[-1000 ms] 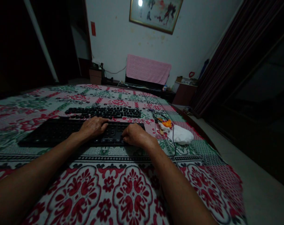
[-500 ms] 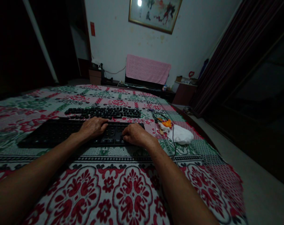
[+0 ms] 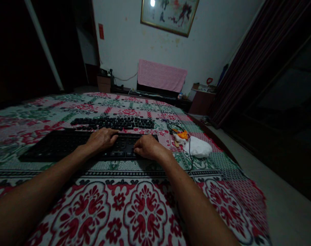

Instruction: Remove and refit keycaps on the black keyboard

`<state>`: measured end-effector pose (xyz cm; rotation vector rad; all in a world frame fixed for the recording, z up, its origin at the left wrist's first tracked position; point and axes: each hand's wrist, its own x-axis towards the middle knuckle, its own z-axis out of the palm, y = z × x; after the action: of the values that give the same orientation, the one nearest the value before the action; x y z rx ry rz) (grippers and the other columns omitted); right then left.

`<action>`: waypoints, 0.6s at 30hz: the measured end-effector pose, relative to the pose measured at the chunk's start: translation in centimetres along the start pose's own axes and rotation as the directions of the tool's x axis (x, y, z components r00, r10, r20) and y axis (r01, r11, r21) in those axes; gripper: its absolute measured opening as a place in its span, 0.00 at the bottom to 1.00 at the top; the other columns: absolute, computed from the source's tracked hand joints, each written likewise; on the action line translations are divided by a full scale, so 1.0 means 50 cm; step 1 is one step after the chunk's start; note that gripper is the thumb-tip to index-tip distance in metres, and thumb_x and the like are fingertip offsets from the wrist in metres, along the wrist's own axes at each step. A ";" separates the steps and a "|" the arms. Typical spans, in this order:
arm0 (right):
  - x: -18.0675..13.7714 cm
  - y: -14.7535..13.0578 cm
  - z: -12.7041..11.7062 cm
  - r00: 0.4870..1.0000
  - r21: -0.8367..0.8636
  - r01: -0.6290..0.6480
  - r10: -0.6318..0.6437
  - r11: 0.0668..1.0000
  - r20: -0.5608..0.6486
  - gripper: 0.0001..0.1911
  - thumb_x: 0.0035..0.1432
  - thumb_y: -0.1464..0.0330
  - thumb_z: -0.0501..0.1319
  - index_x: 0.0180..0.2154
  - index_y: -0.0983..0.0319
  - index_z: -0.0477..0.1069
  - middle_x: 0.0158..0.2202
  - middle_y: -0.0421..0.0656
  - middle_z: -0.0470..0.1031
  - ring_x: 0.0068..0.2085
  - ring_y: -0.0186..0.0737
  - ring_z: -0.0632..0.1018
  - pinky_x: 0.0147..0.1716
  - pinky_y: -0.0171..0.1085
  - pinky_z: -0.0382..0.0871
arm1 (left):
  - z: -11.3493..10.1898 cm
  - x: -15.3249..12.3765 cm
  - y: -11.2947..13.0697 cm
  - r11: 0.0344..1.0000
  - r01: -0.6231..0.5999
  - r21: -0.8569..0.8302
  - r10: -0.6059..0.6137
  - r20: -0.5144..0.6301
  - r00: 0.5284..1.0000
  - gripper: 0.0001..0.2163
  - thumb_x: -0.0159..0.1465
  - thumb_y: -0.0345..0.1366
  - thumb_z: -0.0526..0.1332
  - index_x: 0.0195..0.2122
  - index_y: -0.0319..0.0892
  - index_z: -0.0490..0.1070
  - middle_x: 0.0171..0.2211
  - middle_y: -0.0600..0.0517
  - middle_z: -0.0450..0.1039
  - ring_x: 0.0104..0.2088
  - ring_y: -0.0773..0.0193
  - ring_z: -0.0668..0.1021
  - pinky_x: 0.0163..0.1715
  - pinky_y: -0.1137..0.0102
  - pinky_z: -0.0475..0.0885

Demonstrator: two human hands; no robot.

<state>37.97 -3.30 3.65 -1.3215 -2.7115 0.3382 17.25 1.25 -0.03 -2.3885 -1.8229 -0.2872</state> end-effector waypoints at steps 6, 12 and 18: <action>0.001 -0.024 -0.008 0.997 -0.059 -0.080 0.080 0.995 -0.001 0.11 0.50 0.72 0.54 0.26 0.66 0.74 0.21 0.40 0.71 0.22 0.28 0.65 0.23 0.29 0.53 | 0.001 0.001 0.001 1.000 0.000 -0.003 0.000 -0.011 1.000 0.19 0.60 0.42 0.45 0.47 0.47 0.68 0.43 0.49 0.72 0.43 0.58 0.72 0.39 0.67 0.67; 0.001 -0.034 -0.004 0.991 -0.121 -0.131 0.130 0.984 -0.018 0.10 0.49 0.72 0.54 0.25 0.66 0.74 0.21 0.42 0.71 0.21 0.29 0.64 0.22 0.30 0.53 | 0.000 0.000 0.002 1.000 0.008 -0.011 -0.008 0.000 1.000 0.19 0.59 0.42 0.45 0.47 0.47 0.68 0.43 0.49 0.72 0.43 0.58 0.72 0.40 0.67 0.66; 0.006 -0.040 -0.001 0.988 -0.183 -0.151 0.145 0.971 -0.042 0.10 0.48 0.71 0.55 0.26 0.65 0.75 0.25 0.44 0.74 0.24 0.31 0.67 0.26 0.31 0.55 | 0.005 0.002 -0.002 1.000 -0.002 -0.002 0.002 -0.020 1.000 0.19 0.60 0.42 0.45 0.46 0.47 0.68 0.43 0.50 0.72 0.43 0.58 0.72 0.40 0.67 0.67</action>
<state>36.24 -4.24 4.19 -1.5689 -2.6822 0.0771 17.21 1.45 -0.27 -2.3793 -1.8126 -0.3119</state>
